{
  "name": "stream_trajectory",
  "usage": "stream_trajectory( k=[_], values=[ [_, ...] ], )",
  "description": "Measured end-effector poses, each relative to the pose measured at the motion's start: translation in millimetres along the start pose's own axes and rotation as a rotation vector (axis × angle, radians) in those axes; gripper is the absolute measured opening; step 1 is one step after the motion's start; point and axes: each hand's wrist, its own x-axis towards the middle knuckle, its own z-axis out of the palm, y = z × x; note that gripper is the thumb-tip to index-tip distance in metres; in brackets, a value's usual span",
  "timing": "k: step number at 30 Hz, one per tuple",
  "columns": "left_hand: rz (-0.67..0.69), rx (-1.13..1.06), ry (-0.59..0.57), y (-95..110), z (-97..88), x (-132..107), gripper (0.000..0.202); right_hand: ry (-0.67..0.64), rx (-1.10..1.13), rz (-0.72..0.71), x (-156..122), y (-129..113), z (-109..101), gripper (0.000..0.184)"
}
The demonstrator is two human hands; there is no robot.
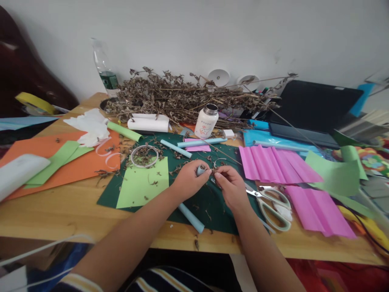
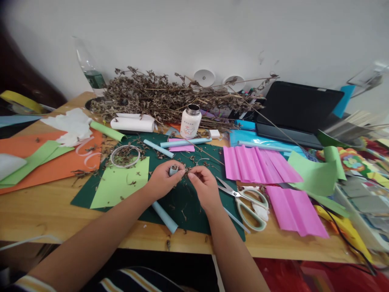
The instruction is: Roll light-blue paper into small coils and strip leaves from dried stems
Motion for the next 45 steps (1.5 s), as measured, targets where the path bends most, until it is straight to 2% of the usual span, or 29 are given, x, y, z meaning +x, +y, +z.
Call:
stream_trajectory(
  k=[9,11,15,17,20,24,28,34,45],
  values=[
    [-0.142,-0.231,0.057,-2.6,-0.6,0.6,0.007,-0.005,-0.044,-0.003,-0.2,-3.6,0.9,0.008],
    [-0.160,-0.286,0.087,-2.5,-1.2,1.5,0.007,-0.008,-0.153,-0.002,1.3,-6.1,-1.2,0.009],
    [-0.148,-0.298,0.120,-4.0,-1.1,2.1,0.008,-0.035,-0.597,-0.069,4.0,-11.2,-6.7,0.010],
    [-0.147,-0.279,0.093,-3.9,-0.7,1.2,0.009,-0.025,-0.699,-0.153,3.9,-12.9,-8.2,0.014],
    [-0.156,-0.233,0.036,-0.8,0.0,-1.2,0.011,-0.019,-0.678,-0.305,2.2,-14.7,-8.0,0.022],
    [-0.154,-0.244,-0.042,3.4,1.0,-3.0,0.014,-0.069,-0.715,-0.475,-0.4,-17.5,-5.0,0.019],
    [-0.192,-0.387,-0.084,0.0,3.8,-2.0,0.017,-0.047,-0.781,-0.575,-2.3,-19.9,-2.8,0.013],
    [-0.271,-0.627,-0.157,-5.2,8.4,-0.9,0.024,0.025,-0.811,-0.712,-5.0,-19.1,-4.1,0.023],
    [-0.253,-0.663,-0.260,-2.9,8.4,-4.7,0.029,0.175,-0.917,-0.936,-6.7,-22.7,-8.1,0.028]
  ],
)
